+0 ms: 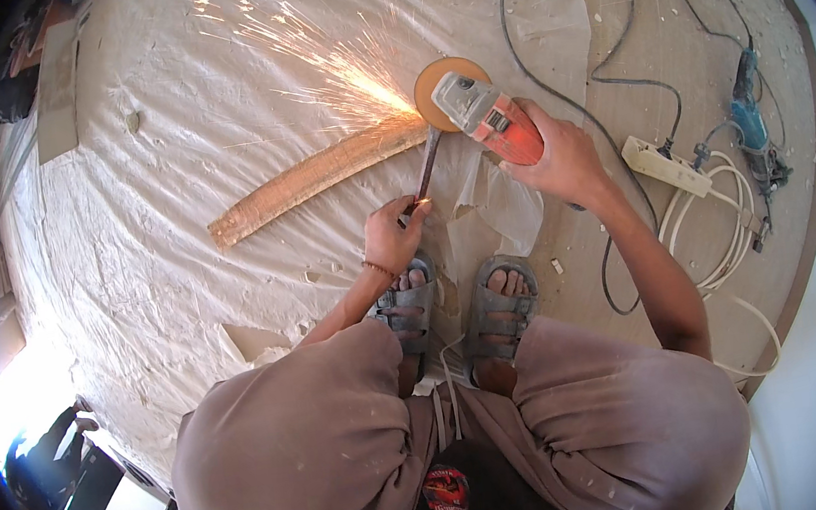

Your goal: The person sits on the floor and uses an angle grinder to smooth or shape the end of a wooden piece, while holding a metal tool against it.

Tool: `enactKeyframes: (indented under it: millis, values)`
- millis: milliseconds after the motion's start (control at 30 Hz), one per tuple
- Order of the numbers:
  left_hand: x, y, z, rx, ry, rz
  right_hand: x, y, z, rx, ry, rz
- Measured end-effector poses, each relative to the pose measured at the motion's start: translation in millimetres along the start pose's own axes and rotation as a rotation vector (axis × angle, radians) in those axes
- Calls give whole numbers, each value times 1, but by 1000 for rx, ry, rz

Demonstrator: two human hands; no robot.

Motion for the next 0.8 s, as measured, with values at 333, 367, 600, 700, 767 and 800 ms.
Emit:
enactKeyframes:
  millis: [333, 367, 600, 700, 767, 800]
  values:
    - [-1, 0, 0, -28, 29, -6, 3, -1, -3, 12, -7, -4]
    - [-1, 0, 1, -26, 36, -8, 3, -1, -2, 19, 4, 18]
    - [0, 1, 5, -40, 56, -35, 6, 0, -5, 12, 3, 5]
    - [-1, 0, 1, -18, -1, 2, 7, 0, -6, 20, 20, 31]
    - [0, -2, -2, -25, -35, 8, 8, 1, -8, 19, 40, 21]
    - [0, -2, -3, -44, -23, 1, 7, 1, -9, 15, 49, 5]
Point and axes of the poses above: each hand's wrist, its own x-axis towards the middle knuckle, its own y-axis out of the back of the hand, z = x × y, the point moved 3 cm from there along x, towards the middle knuckle, and after that the axes turned 2 degrees about z, right-handed, at the moved point
